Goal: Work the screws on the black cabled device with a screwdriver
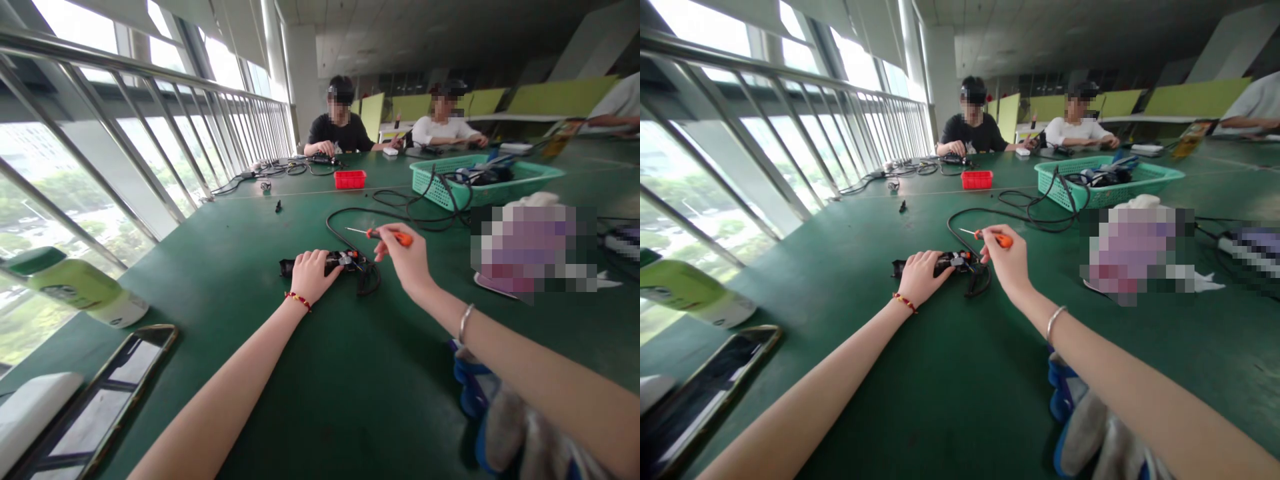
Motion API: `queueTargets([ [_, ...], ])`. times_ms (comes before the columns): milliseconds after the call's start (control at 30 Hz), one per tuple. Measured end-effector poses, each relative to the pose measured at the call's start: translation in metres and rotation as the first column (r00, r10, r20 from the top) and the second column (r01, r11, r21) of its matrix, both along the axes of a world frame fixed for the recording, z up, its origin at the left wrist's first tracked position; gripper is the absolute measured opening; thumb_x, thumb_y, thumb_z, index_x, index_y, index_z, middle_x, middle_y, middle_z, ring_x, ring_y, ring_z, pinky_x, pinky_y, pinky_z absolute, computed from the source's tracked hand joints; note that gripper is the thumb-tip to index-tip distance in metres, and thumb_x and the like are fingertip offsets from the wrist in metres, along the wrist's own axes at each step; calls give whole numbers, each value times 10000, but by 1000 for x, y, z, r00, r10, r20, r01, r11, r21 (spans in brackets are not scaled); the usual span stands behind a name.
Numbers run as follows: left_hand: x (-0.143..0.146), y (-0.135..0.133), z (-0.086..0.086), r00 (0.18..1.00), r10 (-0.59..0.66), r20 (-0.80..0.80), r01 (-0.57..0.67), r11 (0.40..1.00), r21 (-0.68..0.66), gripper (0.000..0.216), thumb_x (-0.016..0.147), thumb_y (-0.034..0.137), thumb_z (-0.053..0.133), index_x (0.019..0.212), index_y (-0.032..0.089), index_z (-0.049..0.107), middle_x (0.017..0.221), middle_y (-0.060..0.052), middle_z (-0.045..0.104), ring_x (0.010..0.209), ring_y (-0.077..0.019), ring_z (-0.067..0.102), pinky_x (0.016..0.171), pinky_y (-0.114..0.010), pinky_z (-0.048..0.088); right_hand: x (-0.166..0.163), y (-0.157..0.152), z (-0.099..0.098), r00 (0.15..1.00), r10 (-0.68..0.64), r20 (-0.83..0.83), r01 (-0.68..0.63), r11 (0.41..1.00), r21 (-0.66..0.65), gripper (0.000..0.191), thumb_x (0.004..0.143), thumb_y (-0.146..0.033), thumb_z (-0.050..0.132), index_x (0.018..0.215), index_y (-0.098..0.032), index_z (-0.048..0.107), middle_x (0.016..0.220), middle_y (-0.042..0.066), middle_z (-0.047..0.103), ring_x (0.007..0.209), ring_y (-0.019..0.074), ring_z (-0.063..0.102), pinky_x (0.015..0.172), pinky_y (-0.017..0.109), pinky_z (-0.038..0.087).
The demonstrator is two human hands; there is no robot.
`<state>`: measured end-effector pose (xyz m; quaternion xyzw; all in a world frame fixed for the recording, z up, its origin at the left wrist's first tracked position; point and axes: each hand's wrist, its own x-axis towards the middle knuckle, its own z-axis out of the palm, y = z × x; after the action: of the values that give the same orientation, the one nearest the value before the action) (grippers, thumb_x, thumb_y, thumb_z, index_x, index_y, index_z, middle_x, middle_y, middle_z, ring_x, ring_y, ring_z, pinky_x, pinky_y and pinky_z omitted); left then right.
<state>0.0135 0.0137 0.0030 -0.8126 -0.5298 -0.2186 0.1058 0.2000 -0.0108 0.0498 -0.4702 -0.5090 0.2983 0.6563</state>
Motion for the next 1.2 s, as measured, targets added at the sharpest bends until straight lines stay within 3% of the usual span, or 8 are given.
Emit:
queueTargets([
  [100, 0, 0, 1, 1000, 8, -16, -8, 1000, -1, 399, 861, 514, 458, 1046, 176, 561, 982, -78, 636, 928, -245, 553, 831, -376, 398, 2, -19, -22, 999, -32, 21, 31, 999, 8, 162, 710, -317, 623, 785, -174, 606, 633, -32, 574, 446, 82, 524, 427, 218, 416],
  [200, -1, 0, 2, 1000, -6, -28, 5, 1000, -14, 400, 858, 521, 466, 1041, 177, 557, 981, -71, 638, 925, -241, 558, 818, -369, 399, 8, -28, -30, 998, -63, 18, 63, 998, 16, 115, 737, -287, 598, 778, -179, 595, 602, -46, 541, 411, 61, 457, 409, 210, 378],
  [267, -1, 1, 2, 999, -11, -30, 10, 1000, -26, 399, 858, 520, 469, 1035, 173, 553, 976, -72, 638, 922, -239, 560, 805, -365, 401, 12, -30, -30, 997, -75, 7, 75, 997, 28, 106, 774, -299, 557, 795, -195, 564, 519, -76, 466, 377, 64, 410, 379, 206, 336],
  [600, -2, 3, 0, 999, -26, 21, 27, 999, -43, 382, 843, 507, 506, 1018, 170, 540, 984, -71, 630, 928, -234, 556, 810, -356, 407, 8, -38, -30, 993, -9, 117, 2, 998, 55, 138, 783, -319, 555, 710, -203, 544, 558, -47, 491, 409, 83, 438, 378, 221, 325],
  [1200, -1, 2, 1, 999, -37, 20, 38, 998, -40, 377, 841, 500, 514, 1015, 166, 534, 959, -63, 621, 924, -226, 555, 796, -351, 413, 6, -40, -28, 997, 52, 52, -54, 997, 48, 112, 797, -270, 555, 716, -194, 539, 495, -65, 474, 369, 73, 433, 342, 197, 317],
])
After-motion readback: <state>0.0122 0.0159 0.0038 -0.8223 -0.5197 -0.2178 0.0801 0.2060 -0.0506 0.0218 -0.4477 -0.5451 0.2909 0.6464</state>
